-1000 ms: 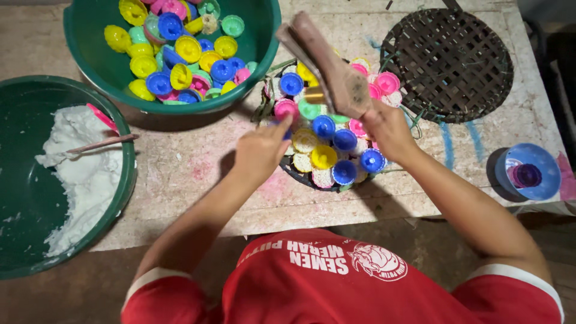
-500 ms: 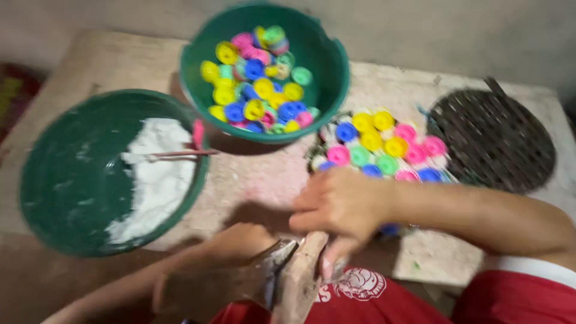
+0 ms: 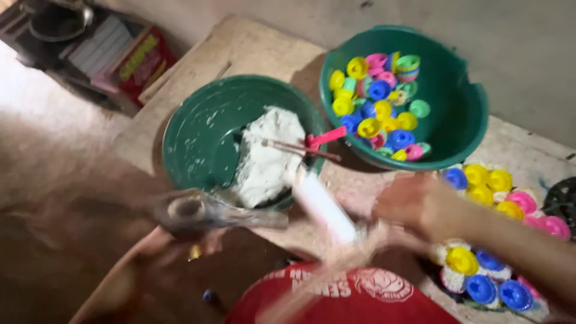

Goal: The person scoops a white paste from a green basin into a metal mold, then presses the paste into small colorful plastic cups arranged in a basket. The person repeatedly fills the mold and distributes the paste into the cups.

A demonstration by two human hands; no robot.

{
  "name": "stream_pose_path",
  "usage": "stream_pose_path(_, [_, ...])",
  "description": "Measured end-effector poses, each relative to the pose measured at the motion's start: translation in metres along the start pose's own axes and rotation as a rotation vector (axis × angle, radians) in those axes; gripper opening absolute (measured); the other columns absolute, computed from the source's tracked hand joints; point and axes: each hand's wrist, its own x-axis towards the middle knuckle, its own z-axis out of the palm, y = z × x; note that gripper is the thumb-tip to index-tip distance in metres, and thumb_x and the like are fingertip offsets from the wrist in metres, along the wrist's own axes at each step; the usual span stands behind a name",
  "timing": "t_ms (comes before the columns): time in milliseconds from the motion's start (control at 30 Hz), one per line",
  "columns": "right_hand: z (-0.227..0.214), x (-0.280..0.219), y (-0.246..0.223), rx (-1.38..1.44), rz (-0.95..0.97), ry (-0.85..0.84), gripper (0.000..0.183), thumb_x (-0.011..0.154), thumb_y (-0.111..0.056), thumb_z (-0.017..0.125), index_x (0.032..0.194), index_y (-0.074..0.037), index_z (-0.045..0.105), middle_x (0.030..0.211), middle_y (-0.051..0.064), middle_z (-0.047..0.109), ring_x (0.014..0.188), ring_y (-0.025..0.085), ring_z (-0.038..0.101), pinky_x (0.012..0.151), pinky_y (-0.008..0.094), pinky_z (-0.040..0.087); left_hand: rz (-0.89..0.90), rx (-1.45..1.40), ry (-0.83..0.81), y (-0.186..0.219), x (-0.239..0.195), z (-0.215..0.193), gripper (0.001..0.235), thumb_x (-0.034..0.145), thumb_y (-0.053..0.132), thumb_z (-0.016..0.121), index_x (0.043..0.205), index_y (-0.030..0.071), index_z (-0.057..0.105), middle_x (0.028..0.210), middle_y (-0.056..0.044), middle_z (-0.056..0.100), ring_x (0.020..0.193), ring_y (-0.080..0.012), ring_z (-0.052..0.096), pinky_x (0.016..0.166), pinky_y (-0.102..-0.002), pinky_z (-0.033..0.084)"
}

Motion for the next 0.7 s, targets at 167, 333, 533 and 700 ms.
stream_pose_path(167, [-0.003,0.066,0.059,-0.819,-0.342,0.115,0.021,0.088,-0.022,0.077,0.107,-0.018,0.069,0.094,0.001,0.065,0.086,0.018,0.065,0.072,0.035,0.048,0.11,-0.788,-0.107,-0.059,0.008,-0.024,0.049,0.079,0.017,0.066,0.128,0.018,0.067,0.123,-0.008,0.068,0.109,-0.0256,0.068,0.093,-0.045,0.06])
stream_pose_path(333, [0.084,0.111,0.093,-0.368,0.14,0.441,0.058,0.087,-0.009,0.072,0.141,-0.009,0.049,0.133,0.018,0.055,0.124,0.037,0.056,0.102,0.05,0.053,0.336,-0.448,0.746,-0.129,0.018,-0.061,0.025,0.1,0.02,0.064,0.113,-0.001,0.07,0.1,-0.012,0.067,0.092,-0.0275,0.066,0.078,-0.041,0.054])
stream_pose_path(533, [0.196,0.121,0.147,-0.36,0.64,-0.289,0.041,0.095,-0.011,0.055,0.136,-0.005,0.052,0.112,0.021,0.065,0.094,0.042,0.069,0.075,0.053,0.056,0.524,0.817,1.577,-0.168,0.031,-0.128,0.033,0.091,0.005,0.073,0.122,-0.003,0.063,0.116,-0.015,0.068,0.106,-0.0293,0.066,0.093,-0.041,0.052])
stream_pose_path(700, [0.198,0.113,0.173,-0.292,0.57,-0.398,0.031,0.091,-0.011,0.052,0.122,-0.01,0.058,0.103,0.014,0.069,0.085,0.039,0.072,0.071,0.053,0.057,0.449,0.308,1.595,-0.177,0.04,-0.134,0.044,0.092,0.002,0.066,0.134,-0.003,0.054,0.112,-0.013,0.066,0.102,-0.0259,0.065,0.096,-0.034,0.051])
